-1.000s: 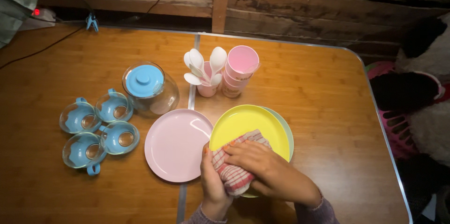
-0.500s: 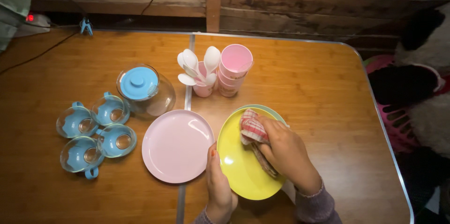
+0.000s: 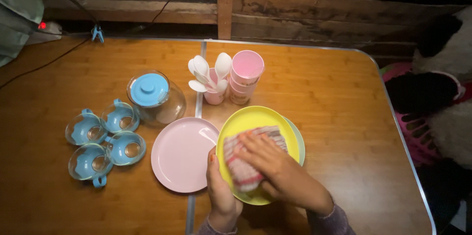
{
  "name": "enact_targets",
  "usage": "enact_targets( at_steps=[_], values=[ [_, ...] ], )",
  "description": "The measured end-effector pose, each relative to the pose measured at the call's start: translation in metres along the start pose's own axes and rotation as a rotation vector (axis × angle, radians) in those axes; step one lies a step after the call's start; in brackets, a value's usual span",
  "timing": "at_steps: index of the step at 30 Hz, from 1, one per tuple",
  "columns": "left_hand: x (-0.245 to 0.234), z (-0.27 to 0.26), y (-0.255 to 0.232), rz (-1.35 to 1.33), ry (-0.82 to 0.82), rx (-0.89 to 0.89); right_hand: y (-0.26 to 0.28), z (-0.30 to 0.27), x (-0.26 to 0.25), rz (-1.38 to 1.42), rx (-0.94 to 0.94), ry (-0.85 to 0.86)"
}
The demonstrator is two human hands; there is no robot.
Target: The person wipes the surfaces of plates using a cloth, handling them one at a time on a table.
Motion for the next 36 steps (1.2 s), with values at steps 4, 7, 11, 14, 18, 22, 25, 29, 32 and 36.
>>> enact_targets(
  at_steps=[4,7,11,14,18,22,25,29,32,36],
  values=[
    [-0.002,0.006,-0.007,-0.014,0.045,-0.035,0.015,-0.001,0.0,0.046,-0.118,0.152],
    [-0.002,0.007,-0.005,-0.071,0.135,-0.096,0.018,0.001,0.003,0.085,-0.078,0.191],
    [-0.004,0.005,-0.003,-0.01,0.048,-0.015,0.014,0.003,0.001,0.068,-0.042,0.152],
    [-0.001,0.004,0.0,0.016,0.045,-0.002,0.012,0.004,-0.001,0.043,-0.016,0.072],
    [-0.001,0.005,0.008,-0.004,0.005,-0.036,0.008,0.003,-0.003,-0.018,0.073,-0.05],
    [0.004,0.004,0.008,0.045,0.025,0.009,-0.001,0.002,-0.009,-0.071,0.144,-0.15],
    [0.009,0.0,0.007,0.08,0.044,0.037,-0.016,0.0,-0.014,-0.137,0.234,-0.191],
    [0.01,-0.004,0.01,0.126,0.002,-0.013,-0.035,-0.009,-0.015,-0.243,0.42,-0.226],
    [0.011,-0.003,0.012,0.128,0.003,-0.007,-0.038,-0.01,-0.011,-0.281,0.406,-0.223],
    [0.011,-0.005,0.007,0.15,-0.001,0.016,-0.035,-0.011,-0.01,-0.237,0.365,-0.152]
  ],
)
Point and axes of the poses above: each hand's wrist, its own z-axis towards the middle knuckle, its own x-axis out of the palm, y = z × x, the point moved 4 cm from there along z, towards the middle knuckle, and after that the axes turned 5 degrees about -x, right-handed, at the moved point
